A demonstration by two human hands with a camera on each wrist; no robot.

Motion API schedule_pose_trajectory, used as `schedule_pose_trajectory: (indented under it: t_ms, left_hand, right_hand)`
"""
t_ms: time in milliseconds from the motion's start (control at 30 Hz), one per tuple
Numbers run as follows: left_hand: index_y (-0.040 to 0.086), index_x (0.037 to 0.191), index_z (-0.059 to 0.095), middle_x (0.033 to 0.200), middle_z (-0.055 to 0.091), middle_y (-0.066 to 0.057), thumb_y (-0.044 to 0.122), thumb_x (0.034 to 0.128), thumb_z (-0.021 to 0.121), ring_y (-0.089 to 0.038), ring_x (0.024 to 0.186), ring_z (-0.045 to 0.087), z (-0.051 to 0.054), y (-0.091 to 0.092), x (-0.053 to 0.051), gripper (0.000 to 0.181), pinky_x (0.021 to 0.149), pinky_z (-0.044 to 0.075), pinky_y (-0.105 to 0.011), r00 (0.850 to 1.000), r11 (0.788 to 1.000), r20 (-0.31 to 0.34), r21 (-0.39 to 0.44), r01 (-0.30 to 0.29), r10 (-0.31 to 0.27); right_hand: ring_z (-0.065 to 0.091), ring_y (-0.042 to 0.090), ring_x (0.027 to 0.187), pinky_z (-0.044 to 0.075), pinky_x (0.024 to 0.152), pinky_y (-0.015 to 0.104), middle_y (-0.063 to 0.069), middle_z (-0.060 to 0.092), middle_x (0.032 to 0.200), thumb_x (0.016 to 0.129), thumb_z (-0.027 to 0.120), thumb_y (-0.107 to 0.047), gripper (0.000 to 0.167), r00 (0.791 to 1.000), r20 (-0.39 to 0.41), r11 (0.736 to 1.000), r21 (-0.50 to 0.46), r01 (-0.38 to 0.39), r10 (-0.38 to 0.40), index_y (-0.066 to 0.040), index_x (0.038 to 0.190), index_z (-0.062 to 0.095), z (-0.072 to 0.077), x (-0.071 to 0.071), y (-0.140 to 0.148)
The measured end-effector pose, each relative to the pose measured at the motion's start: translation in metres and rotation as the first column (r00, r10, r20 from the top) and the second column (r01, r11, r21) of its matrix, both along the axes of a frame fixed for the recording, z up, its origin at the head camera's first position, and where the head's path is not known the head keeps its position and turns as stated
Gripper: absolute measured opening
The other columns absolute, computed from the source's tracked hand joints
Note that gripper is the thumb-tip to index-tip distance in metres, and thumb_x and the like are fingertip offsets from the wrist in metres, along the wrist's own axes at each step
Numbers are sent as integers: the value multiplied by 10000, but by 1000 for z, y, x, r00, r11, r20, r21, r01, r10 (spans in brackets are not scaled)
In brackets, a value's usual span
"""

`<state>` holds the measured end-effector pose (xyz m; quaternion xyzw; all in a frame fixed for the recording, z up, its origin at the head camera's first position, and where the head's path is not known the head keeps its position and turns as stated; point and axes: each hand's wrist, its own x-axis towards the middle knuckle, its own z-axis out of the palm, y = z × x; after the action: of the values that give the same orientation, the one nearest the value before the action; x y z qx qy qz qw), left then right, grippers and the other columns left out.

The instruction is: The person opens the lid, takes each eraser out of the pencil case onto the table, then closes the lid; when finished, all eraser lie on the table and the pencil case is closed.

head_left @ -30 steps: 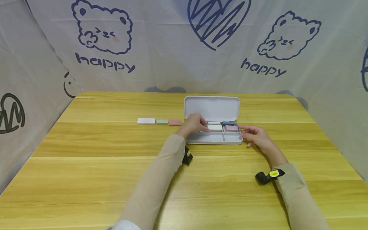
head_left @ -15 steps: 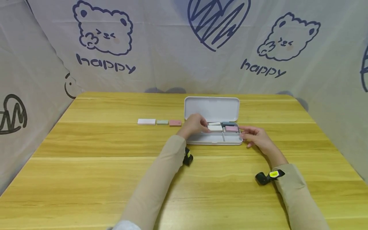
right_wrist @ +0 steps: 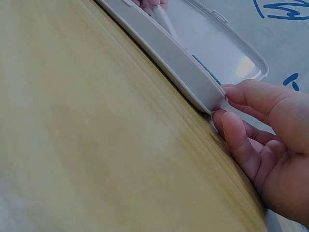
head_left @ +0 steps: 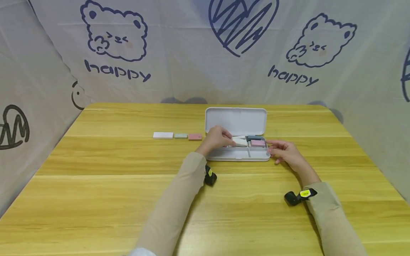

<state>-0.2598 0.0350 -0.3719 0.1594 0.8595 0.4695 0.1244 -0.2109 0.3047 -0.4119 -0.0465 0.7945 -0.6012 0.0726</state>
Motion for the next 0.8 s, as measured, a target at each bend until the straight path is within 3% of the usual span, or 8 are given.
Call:
schedule_pose_trajectory:
  t_ms: [333,567,800]
  left_hand:
    - [30,976,643,792,656,-87,75,744,717,-162,565,557,-3,3,0,248,491,415,-210,998,992,53,124,8,-14]
    - [34,959,669,761,647,-75,70,748,712,-146,541,532,-4,3,-2,218,481,397,-195,999,992,46,128,5,-11]
    - [17,968,671,774,648,-81,62,742,711,-155,588,558,-2,-1,-1,234,515,440,-221,997,985,81,169,-28,14]
  right_hand:
    - [546,75,685,476,483,214,-5,540,844,851,610,-109,476,1000,-8,1000,6,-6,6,111,1235,435,0,1,0]
    - [543,81,680,476,483,212,9,537,845,850,610,-101,473,1000,-2,1000,-4,-6,6,109,1237,436,2,1,-1]
    - [545,86,677,474,482,209,27,537,850,846,615,-98,481,1000,4,1000,-15,-3,3,114,1237,432,3,1,-2]
